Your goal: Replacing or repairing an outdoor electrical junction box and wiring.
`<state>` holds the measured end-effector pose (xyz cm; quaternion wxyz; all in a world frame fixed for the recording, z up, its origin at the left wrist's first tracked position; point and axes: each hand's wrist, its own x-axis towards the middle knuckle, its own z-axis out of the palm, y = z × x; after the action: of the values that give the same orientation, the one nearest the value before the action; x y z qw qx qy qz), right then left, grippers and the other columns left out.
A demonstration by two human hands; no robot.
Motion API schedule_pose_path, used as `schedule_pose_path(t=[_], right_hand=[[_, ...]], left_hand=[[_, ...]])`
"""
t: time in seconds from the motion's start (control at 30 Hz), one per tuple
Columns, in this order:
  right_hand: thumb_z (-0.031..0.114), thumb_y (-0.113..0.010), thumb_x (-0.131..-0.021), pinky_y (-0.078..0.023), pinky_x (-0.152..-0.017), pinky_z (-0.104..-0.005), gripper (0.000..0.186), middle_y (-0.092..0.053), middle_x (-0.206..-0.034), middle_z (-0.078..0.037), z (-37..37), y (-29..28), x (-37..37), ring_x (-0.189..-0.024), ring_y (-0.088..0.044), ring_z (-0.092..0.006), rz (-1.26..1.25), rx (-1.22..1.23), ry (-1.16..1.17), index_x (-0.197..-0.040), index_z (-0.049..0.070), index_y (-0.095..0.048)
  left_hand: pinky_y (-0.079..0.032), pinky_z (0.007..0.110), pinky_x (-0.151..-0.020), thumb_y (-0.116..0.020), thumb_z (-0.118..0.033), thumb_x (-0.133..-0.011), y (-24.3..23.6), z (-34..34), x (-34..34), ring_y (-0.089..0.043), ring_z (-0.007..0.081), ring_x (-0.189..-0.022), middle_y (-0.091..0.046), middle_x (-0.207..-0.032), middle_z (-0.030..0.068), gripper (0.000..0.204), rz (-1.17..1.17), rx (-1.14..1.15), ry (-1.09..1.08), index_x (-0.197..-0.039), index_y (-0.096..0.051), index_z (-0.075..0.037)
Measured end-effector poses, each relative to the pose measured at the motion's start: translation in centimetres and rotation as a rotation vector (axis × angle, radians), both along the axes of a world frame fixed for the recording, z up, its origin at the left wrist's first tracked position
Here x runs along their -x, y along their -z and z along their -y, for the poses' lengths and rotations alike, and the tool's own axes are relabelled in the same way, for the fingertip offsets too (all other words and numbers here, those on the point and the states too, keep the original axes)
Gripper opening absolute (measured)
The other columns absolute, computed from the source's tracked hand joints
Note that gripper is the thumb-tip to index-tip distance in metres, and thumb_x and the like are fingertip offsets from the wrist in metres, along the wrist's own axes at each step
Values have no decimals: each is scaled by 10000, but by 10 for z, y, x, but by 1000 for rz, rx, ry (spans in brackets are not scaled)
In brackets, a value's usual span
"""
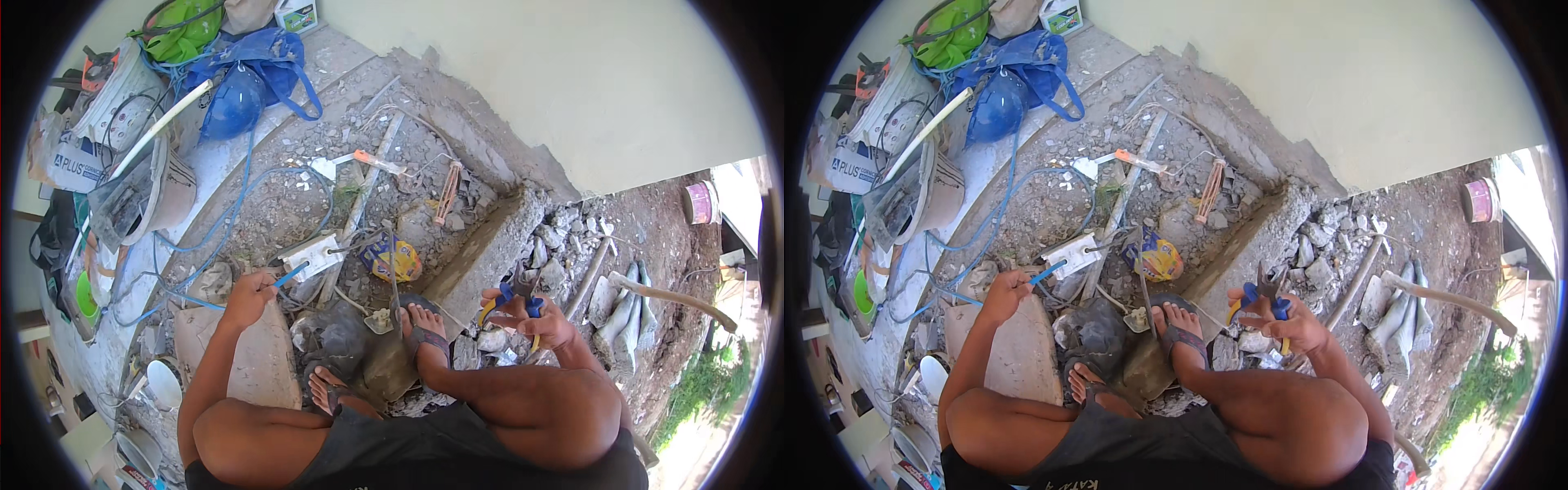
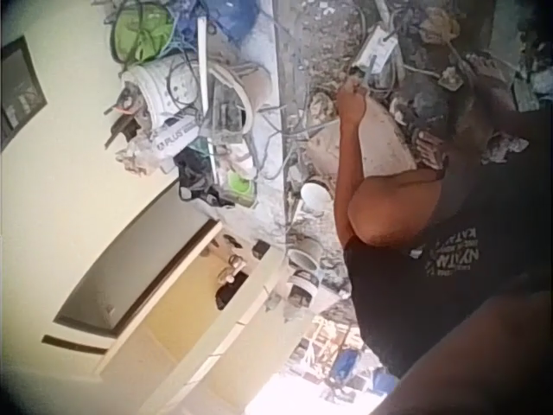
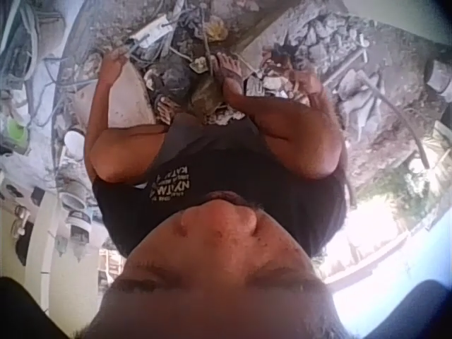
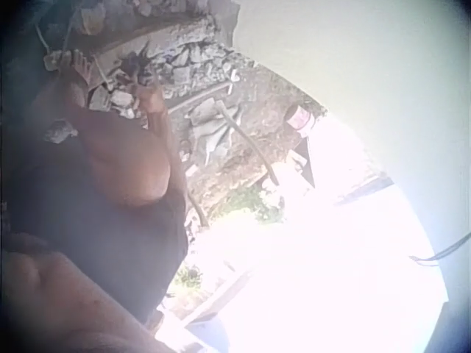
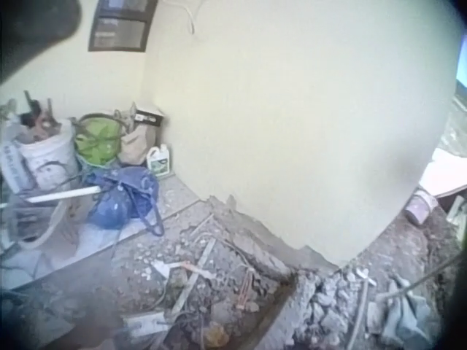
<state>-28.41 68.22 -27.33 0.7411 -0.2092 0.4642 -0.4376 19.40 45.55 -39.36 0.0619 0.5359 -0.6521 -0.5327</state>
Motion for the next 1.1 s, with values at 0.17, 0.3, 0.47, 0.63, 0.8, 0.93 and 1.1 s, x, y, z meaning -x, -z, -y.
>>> schedule_pose_path(t=[0.17, 0.3, 0.47, 0.63, 0.8, 0.93, 1.1], right_hand=[[72, -727, -662, -347, -1060, -541, 236, -439, -1357, -242, 88, -65, -5, -1322, -392, -377, 112, -72, -375, -873, 30, -630], [87, -668, -675, -439, -986, -450, 431, -475, -1317, -201, 145, -54, -75, -1230, -496, -314, 285, -255, -717, -1094, 48, -574], [136, -630, -730, -489, -872, -449, 432, -549, -1213, -133, 150, 47, -168, -1103, -562, -292, 284, -389, -751, -1145, 84, -526], [159, -626, -758, -522, -770, -446, 309, -571, -1101, -72, 126, 149, -231, -986, -602, -268, 151, -421, -682, -1044, 103, -523], [259, -724, -733, -503, -628, -429, 392, -583, -737, -132, 100, 192, -255, -676, -619, -320, -1246, 638, -672, -969, 29, -510], [300, -751, -716, -492, -613, -431, 398, -557, -673, -173, 93, 177, -267, -677, -615, -350, -1203, 462, -580, -858, -9, -544], [327, -813, -661, -510, -619, -399, 453, -630, -747, -150, 91, 160, -266, -670, -647, -293, -1184, 218, -333, -838, -28, -593]], left_hand=[[-443, 295, -621, -582, -43, -843, 32, -9, 18, -545, 113, -639, -608, -717, 47, 97, -286, -128, -260, -900, -630, 19], [-450, 297, -632, -596, -77, -855, 32, -26, 7, -569, 117, -674, -624, -761, 42, 136, -206, -11, -265, -958, -643, -2], [-453, 310, -594, -636, -128, -828, 34, -37, 25, -578, 134, -639, -619, -685, 55, 150, -166, 81, -429, -858, -656, 17], [-447, 313, -592, -638, -128, -819, 49, -43, 16, -561, 136, -624, -612, -669, 59, 149, -232, 57, -538, -819, -655, 20], [-432, 310, -581, -624, -115, -827, 54, -48, 11, -546, 125, -622, -616, -683, 53, 141, -270, -28, -624, -836, -653, 23], [-419, 295, -590, -620, -109, -833, 62, -49, 3, -538, 120, -631, -612, -686, 41, 128, -290, -11, -643, -836, -651, 16], [-397, 253, -632, -616, -89, -847, 69, -47, 3, -508, 94, -668, -582, -712, 16, 90, -480, -168, -607, -850, -636, -1]])
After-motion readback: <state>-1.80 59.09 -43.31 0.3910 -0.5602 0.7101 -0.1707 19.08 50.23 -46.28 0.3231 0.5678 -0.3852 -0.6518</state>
